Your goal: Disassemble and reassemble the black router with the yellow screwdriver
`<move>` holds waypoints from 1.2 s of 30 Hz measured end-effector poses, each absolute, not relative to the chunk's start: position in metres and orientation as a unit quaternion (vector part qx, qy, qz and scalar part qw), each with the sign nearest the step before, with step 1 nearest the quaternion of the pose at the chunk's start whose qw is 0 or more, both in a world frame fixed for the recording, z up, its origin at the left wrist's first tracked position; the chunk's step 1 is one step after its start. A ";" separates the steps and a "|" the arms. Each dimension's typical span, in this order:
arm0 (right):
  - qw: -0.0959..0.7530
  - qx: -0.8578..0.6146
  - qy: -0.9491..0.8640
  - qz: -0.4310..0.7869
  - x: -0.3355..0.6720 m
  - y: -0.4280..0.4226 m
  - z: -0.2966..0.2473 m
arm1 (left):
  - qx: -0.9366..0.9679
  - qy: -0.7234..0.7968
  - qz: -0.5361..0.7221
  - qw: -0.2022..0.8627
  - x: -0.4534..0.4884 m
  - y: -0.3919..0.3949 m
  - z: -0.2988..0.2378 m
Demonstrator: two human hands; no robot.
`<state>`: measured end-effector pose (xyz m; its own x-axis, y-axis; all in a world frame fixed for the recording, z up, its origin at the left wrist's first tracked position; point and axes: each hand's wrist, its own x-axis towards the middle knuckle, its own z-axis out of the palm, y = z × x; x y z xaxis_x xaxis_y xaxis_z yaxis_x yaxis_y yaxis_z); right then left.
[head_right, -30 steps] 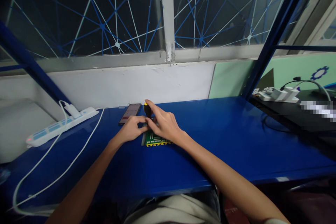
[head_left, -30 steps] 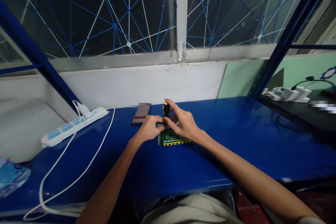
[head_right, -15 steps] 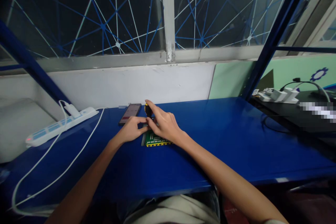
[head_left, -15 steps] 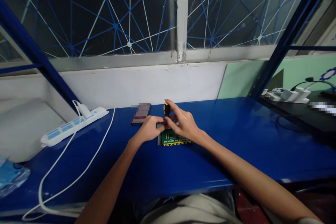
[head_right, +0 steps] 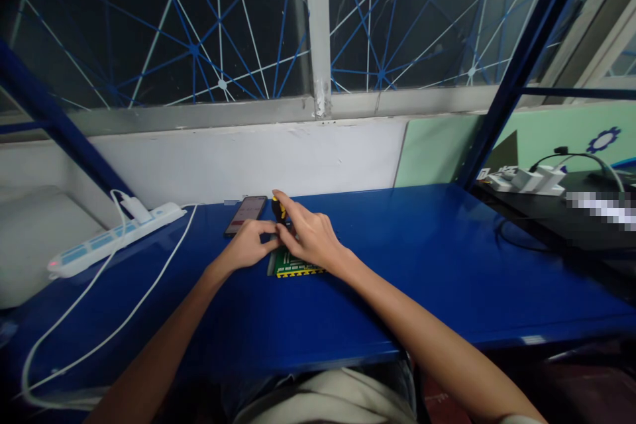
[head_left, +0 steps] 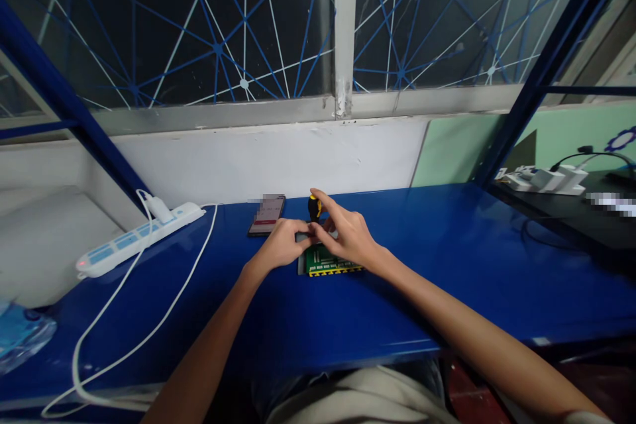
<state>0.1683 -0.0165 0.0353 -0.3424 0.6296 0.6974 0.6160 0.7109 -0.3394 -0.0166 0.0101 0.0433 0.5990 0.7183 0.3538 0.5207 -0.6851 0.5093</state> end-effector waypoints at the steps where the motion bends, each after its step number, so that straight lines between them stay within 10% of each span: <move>1: 0.427 -0.381 -0.820 0.008 0.168 -0.017 0.036 | 0.876 0.353 0.274 0.183 -0.017 0.010 0.043; 36: 0.474 -0.397 -0.785 0.035 0.161 -0.012 0.026 | 0.869 0.361 0.260 0.217 -0.017 0.011 0.042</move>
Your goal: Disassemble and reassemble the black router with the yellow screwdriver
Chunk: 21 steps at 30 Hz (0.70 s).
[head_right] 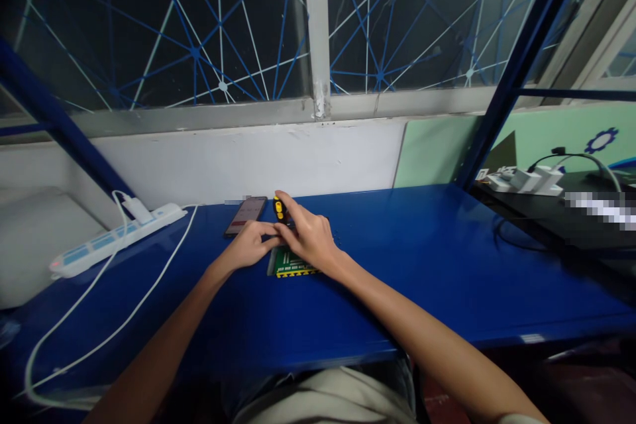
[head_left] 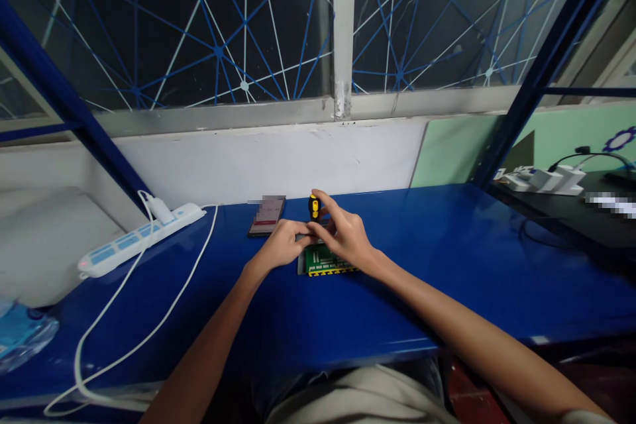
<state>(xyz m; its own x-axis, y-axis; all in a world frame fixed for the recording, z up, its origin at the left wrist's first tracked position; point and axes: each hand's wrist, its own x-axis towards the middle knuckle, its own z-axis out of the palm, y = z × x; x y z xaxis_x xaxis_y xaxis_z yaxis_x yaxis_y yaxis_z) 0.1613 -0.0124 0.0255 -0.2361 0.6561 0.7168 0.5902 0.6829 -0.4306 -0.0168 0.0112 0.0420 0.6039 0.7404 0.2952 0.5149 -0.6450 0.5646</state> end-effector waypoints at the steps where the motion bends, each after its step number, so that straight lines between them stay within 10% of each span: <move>1: 0.477 -0.400 -0.782 0.032 0.161 -0.012 0.025 | 0.870 0.359 0.261 0.215 -0.017 0.011 0.042; 21: 0.558 -0.484 -0.673 0.032 0.210 0.005 0.047 | 0.906 0.354 0.210 0.100 -0.016 0.015 0.031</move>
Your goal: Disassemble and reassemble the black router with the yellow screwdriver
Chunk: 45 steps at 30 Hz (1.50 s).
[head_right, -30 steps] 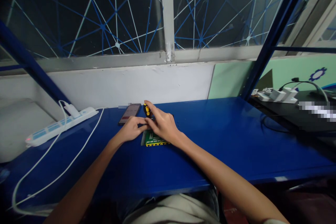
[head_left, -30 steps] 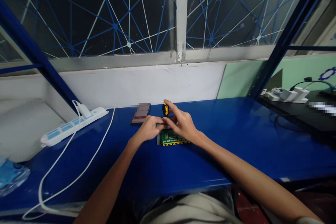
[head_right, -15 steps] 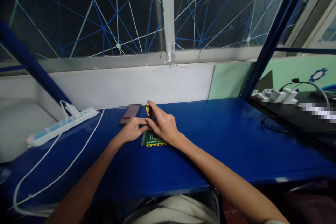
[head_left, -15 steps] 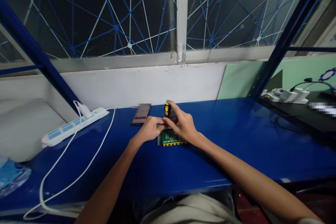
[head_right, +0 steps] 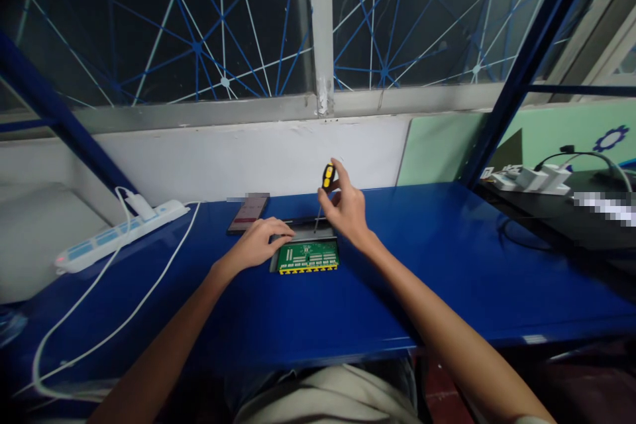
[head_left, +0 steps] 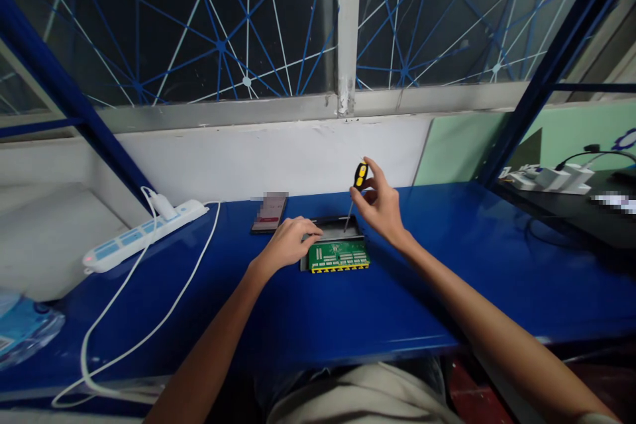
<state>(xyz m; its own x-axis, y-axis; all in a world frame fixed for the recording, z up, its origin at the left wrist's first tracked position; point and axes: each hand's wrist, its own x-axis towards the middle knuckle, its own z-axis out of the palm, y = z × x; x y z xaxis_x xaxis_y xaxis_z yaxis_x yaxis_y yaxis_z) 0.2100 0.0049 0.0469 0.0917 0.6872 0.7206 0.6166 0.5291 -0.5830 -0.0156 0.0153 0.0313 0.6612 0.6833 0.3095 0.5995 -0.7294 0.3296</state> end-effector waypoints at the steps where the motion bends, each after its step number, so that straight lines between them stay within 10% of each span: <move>1: 0.559 -0.495 -0.665 0.029 0.220 0.008 0.047 | 0.910 0.357 0.193 0.087 -0.015 0.015 0.030; 19: 0.126 -0.621 -0.773 0.018 0.281 0.025 0.008 | 0.916 0.373 0.146 0.000 -0.008 0.013 0.021; 45: 0.192 -0.480 -0.848 0.115 0.244 -0.011 0.034 | 0.905 0.275 0.293 -0.143 -0.001 0.004 0.022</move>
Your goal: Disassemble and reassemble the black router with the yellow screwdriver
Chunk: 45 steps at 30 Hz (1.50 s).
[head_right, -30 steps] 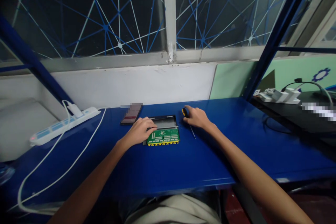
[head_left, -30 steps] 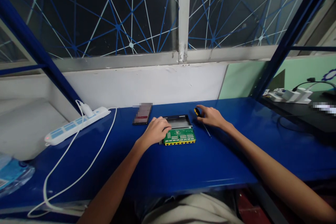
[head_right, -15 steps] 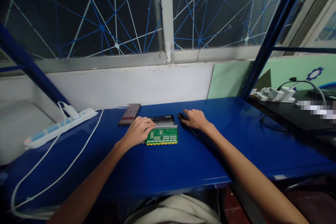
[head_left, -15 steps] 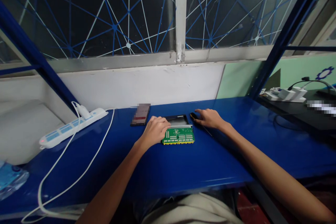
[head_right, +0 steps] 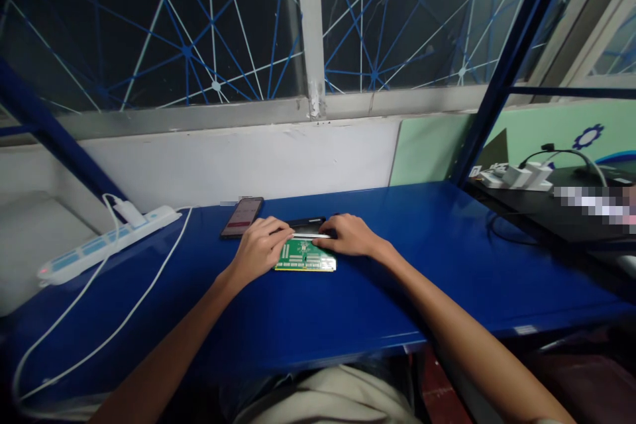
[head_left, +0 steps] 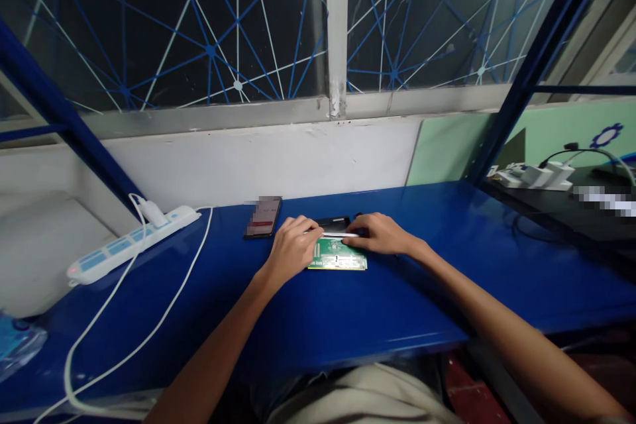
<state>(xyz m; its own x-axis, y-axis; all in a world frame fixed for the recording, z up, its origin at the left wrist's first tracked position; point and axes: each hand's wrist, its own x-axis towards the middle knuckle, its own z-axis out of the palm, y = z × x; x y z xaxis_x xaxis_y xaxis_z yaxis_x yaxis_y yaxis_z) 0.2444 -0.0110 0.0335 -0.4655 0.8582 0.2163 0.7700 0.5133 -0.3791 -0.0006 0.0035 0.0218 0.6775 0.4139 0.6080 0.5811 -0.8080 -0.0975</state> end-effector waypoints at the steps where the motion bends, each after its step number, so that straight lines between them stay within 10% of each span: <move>1: 0.194 -0.478 -0.845 0.139 0.245 -0.010 0.032 | -0.904 -0.272 -0.295 0.149 0.000 0.003 0.022; 12: 0.279 -0.431 -0.728 0.454 0.252 -0.016 0.044 | -0.889 -0.267 -0.364 0.071 -0.004 0.004 0.034; 45: 0.293 -0.459 -0.838 -0.028 0.231 -0.011 0.025 | -0.792 -0.465 -0.354 -0.176 -0.038 0.018 0.056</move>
<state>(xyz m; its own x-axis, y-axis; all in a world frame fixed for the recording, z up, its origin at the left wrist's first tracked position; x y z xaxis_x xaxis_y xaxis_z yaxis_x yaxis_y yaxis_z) 0.2307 -0.0112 0.0251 -0.4072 0.7525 0.5176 0.7853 0.5779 -0.2223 -0.0378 0.0179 0.0560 0.3164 0.8618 0.3963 0.6121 -0.5047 0.6088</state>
